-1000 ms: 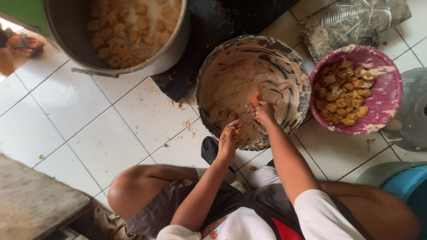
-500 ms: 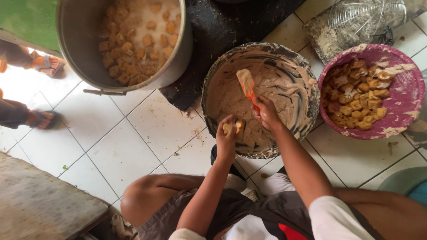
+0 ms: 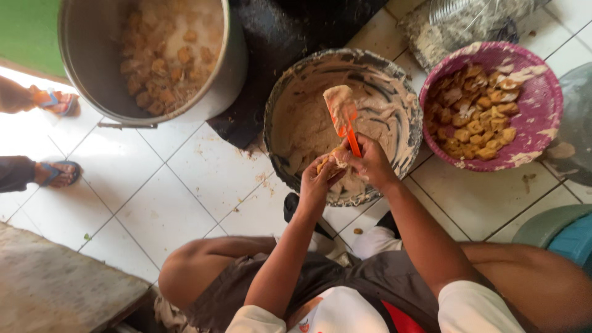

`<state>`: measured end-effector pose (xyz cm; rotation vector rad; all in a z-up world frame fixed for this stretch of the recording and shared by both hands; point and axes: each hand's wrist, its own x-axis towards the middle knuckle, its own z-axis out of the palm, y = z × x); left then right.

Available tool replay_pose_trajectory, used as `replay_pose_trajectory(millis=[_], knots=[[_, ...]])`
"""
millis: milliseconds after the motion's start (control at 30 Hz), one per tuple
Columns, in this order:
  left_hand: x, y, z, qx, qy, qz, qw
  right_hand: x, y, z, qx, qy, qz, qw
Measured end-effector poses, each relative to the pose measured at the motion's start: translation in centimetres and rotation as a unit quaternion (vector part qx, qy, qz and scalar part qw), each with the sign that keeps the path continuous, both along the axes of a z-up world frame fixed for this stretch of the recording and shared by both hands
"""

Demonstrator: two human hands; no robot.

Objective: The person scoops a thick brown paste from a large bowl using an orange spatula and spreads it onto small yellow food pieces held in their left hand. They then place the coated pieces into a pink basket. The process is repeated continuously while pots of boiling liquid are visible nearby.

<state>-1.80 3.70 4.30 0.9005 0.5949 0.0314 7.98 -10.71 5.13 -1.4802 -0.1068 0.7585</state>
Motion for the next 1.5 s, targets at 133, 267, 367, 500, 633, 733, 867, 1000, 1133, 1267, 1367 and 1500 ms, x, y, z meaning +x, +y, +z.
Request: replay_pose_trajectory(millis=[133, 267, 367, 500, 633, 733, 867, 1000, 1133, 1267, 1367, 1500], knots=[[-3.7, 4.2, -4.2, 0.06, 0.003, 0.107, 0.992, 1.4, -0.3, -5.7, -0.105, -0.222, 0.068, 0.967], [-6.9, 10.2, -9.3, 0.142, 0.102, 0.32, 0.931, -0.5, 0.3, -10.6, -0.355, -0.313, 0.219, 0.853], [-7.7, 11.0, -13.0, 0.117, 0.177, 0.377, 0.902, -2.0, 2.5, -12.6, -0.425, -0.337, 0.347, 0.765], [-8.3, 10.6, -14.5, 0.107, 0.193, 0.365, 0.905, -3.4, 3.5, -13.1, -0.389, -0.277, 0.43, 0.766], [-6.8, 10.3, -11.9, 0.134, 0.149, 0.371, 0.907, -3.6, 1.4, -11.9, -0.305, -0.217, 0.446, 0.813], [-5.4, 9.3, -8.5, 0.107, 0.109, 0.356, 0.922, -4.9, -0.4, -10.4, -0.176, -0.17, 0.325, 0.913], [-2.0, 7.3, -3.9, 0.074, 0.084, 0.283, 0.952, -4.2, -1.2, -7.2, -0.133, -0.014, 0.216, 0.967], [0.7, 4.9, 0.3, 0.089, 0.068, 0.237, 0.965, -3.2, -2.1, -1.4, -0.083, 0.003, 0.111, 0.99], [1.9, 2.6, 3.3, 0.139, -0.009, 0.201, 0.97, -3.8, -1.6, 3.5, -0.157, -0.217, 0.069, 0.961], [1.5, 0.7, 5.7, 0.177, -0.084, 0.122, 0.973, -3.6, -1.4, 4.9, -0.147, -0.377, 0.015, 0.914], [0.5, 0.7, 7.0, 0.075, -0.109, 0.073, 0.988, -3.2, -1.9, 4.1, -0.156, -0.452, 0.013, 0.878], [-0.1, 1.2, 7.7, 0.01, -0.095, 0.066, 0.993, -1.3, -3.3, 3.6, -0.22, -0.497, 0.033, 0.839]])
